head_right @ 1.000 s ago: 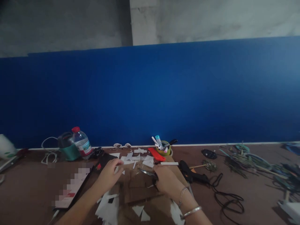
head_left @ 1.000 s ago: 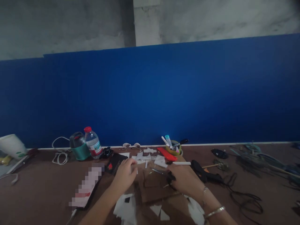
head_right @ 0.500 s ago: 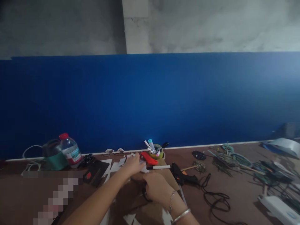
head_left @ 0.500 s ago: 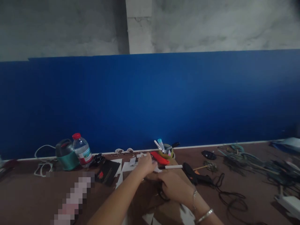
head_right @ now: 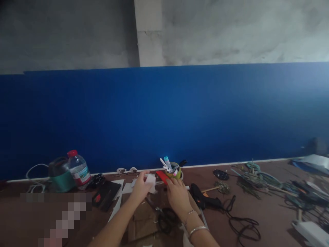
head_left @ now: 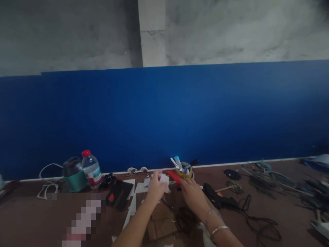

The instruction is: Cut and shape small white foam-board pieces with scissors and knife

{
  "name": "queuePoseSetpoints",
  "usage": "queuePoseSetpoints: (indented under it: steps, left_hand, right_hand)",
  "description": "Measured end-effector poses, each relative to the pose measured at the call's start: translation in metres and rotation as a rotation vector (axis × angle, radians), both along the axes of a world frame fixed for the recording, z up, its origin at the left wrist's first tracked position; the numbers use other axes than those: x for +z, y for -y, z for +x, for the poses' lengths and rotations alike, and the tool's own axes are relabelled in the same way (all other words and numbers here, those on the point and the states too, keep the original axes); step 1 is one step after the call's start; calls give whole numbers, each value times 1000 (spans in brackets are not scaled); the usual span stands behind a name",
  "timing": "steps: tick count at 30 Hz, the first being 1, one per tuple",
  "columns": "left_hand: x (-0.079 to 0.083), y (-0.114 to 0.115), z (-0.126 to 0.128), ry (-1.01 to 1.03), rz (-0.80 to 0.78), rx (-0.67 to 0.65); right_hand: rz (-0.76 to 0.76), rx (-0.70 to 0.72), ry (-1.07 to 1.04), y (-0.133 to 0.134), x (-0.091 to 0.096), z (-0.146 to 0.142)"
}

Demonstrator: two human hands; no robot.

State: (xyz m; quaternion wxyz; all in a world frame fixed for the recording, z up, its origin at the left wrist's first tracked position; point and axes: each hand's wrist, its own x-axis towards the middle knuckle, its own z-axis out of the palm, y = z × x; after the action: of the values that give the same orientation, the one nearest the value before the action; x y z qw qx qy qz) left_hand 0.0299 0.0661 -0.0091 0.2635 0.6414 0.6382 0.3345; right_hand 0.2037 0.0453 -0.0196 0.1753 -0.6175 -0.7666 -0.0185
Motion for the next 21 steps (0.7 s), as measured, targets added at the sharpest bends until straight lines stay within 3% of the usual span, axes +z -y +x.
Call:
queuePoseSetpoints:
  steps: [2, 5, 9, 13, 17, 21]
  left_hand:
    - [4, 11, -10, 316, 140, -2]
    - [4, 34, -21, 516, 173, 67]
    - [-13, 65, -20, 543, 242, 166]
    - [-32, 78, -18, 557, 260, 203]
    - [-39, 73, -26, 558, 194, 219]
    - [-42, 67, -33, 535, 179, 281]
  right_hand:
    - [-6, -58, 38, -3, -10, 1]
    - [15, -69, 43, -5, -16, -1]
    - [121, -37, -4, -7, -18, -1]
    - [301, -21, -148, -6, -18, 2]
    - [359, 13, -599, 3, -1, -3]
    - [135, -97, -1164, 11, 17, -14]
